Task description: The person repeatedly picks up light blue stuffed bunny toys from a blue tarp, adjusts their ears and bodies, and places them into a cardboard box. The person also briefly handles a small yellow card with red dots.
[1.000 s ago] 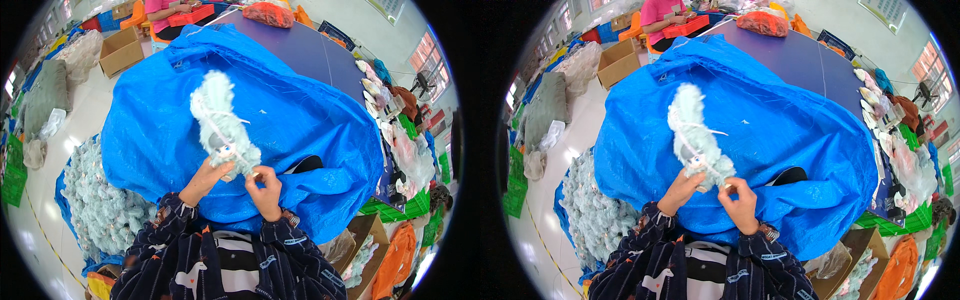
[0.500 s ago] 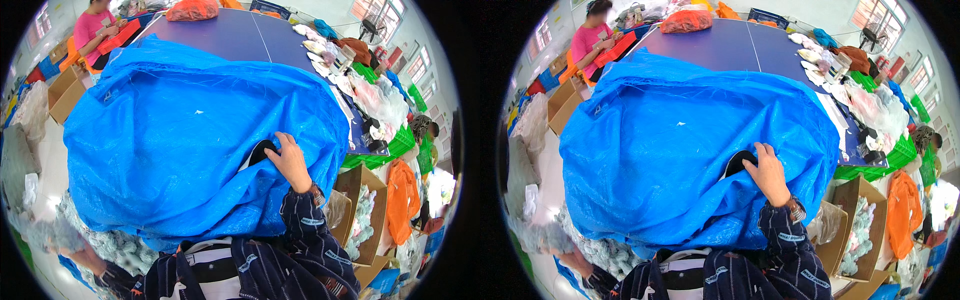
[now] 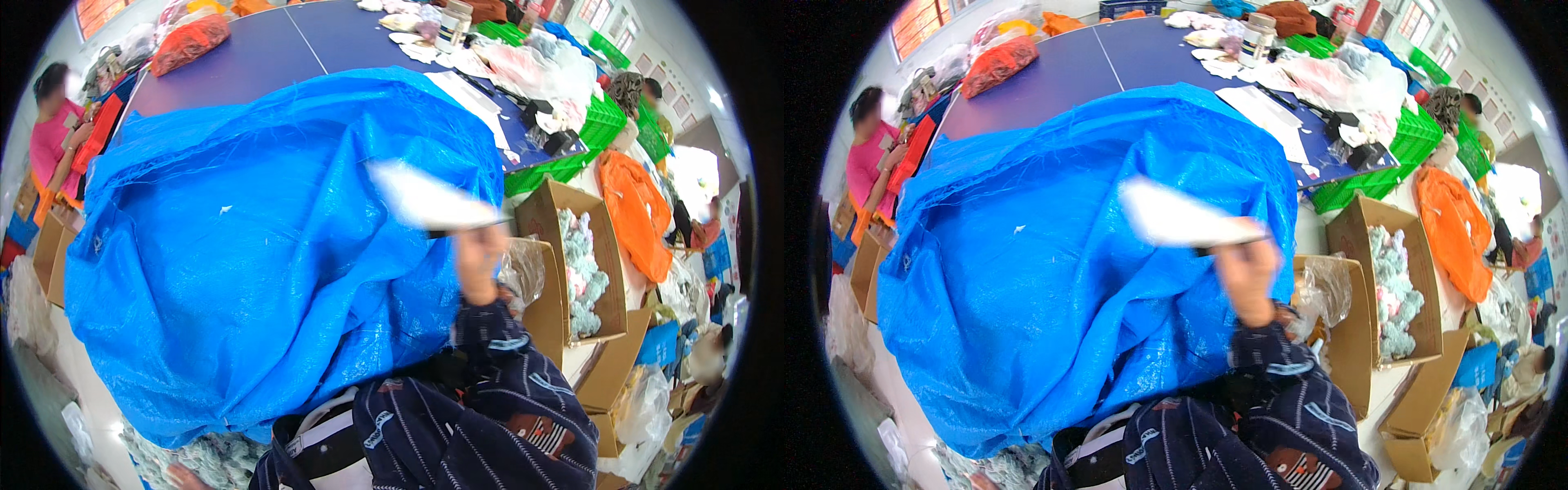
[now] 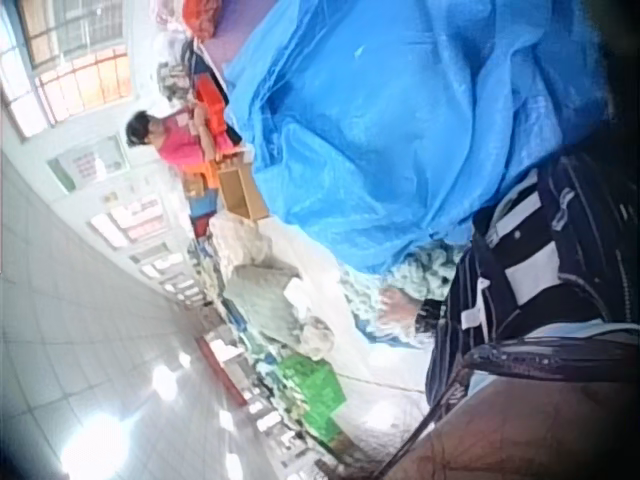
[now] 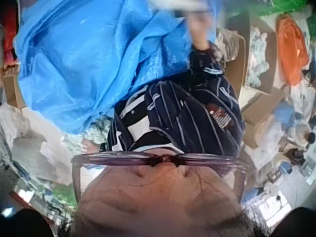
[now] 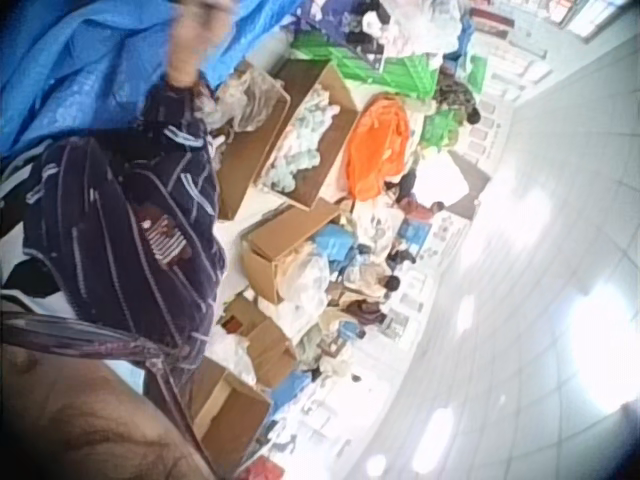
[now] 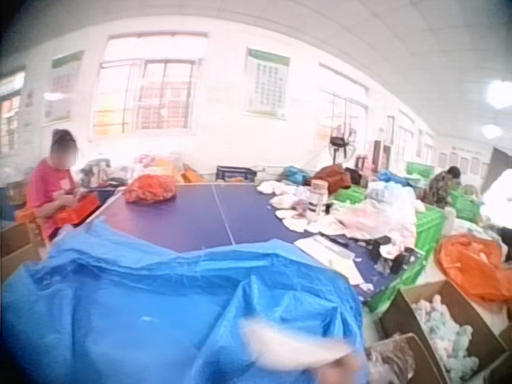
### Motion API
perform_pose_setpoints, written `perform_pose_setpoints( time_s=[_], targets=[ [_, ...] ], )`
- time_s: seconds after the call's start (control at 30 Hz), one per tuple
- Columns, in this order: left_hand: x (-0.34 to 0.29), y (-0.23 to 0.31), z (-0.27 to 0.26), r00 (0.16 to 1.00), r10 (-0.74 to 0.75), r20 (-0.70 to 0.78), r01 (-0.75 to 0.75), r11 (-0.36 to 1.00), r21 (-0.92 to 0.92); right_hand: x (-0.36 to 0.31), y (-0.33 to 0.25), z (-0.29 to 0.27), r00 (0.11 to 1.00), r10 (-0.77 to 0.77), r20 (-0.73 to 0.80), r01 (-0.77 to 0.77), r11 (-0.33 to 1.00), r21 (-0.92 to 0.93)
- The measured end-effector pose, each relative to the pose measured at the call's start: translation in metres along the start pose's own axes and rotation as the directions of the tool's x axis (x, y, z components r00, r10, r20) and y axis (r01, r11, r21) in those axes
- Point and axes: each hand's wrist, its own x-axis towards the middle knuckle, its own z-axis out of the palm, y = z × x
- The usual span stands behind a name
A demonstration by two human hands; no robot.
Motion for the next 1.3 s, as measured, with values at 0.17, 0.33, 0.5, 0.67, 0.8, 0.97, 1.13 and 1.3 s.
perform_pose_setpoints(
  time_s=[0.17, 0.33, 0.5, 0.67, 0.8, 0.97, 1.13, 1.3],
  targets=[
    [0.009, -0.020, -0.004, 0.978, -0.131, 0.163, 0.133, 0.991, 0.002, 0.014, 0.081, -0.176, 0.773, 0.351, -0.529, -0.365, 0.927, 0.083],
    [-0.014, -0.050, 0.010, 0.814, -0.409, 0.413, 0.340, 0.911, 0.231, 0.016, 0.075, -0.203, 0.521, 0.817, -0.246, -0.247, 0.420, 0.873],
    [-0.016, -0.073, 0.032, 0.749, -0.349, 0.563, 0.199, 0.929, 0.311, -0.061, 0.142, -0.144, 0.663, 0.722, 0.197, -0.748, 0.650, 0.136],
    [-0.014, -0.071, 0.011, 0.859, -0.391, 0.331, 0.285, 0.902, 0.325, -0.094, 0.137, -0.061, 0.573, 0.710, 0.409, -0.819, 0.479, 0.316],
    [-0.020, -0.084, -0.005, 0.824, -0.558, 0.099, 0.510, 0.806, 0.302, -0.098, 0.129, -0.055, 0.565, 0.685, 0.460, -0.824, 0.433, 0.366],
    [-0.027, -0.105, 0.032, 0.568, -0.422, 0.706, 0.633, 0.773, -0.047, -0.113, 0.141, -0.076, 0.560, 0.609, 0.562, -0.828, 0.442, 0.346],
    [-0.026, -0.075, 0.056, 0.783, -0.149, 0.604, 0.398, 0.866, -0.302, -0.081, 0.075, -0.056, 0.469, 0.617, 0.632, -0.874, 0.218, 0.435],
    [-0.071, 0.010, 0.080, 0.588, 0.317, 0.744, -0.663, 0.715, 0.220, -0.068, 0.007, -0.006, 0.512, 0.220, 0.830, -0.594, 0.789, 0.157]
  ],
)
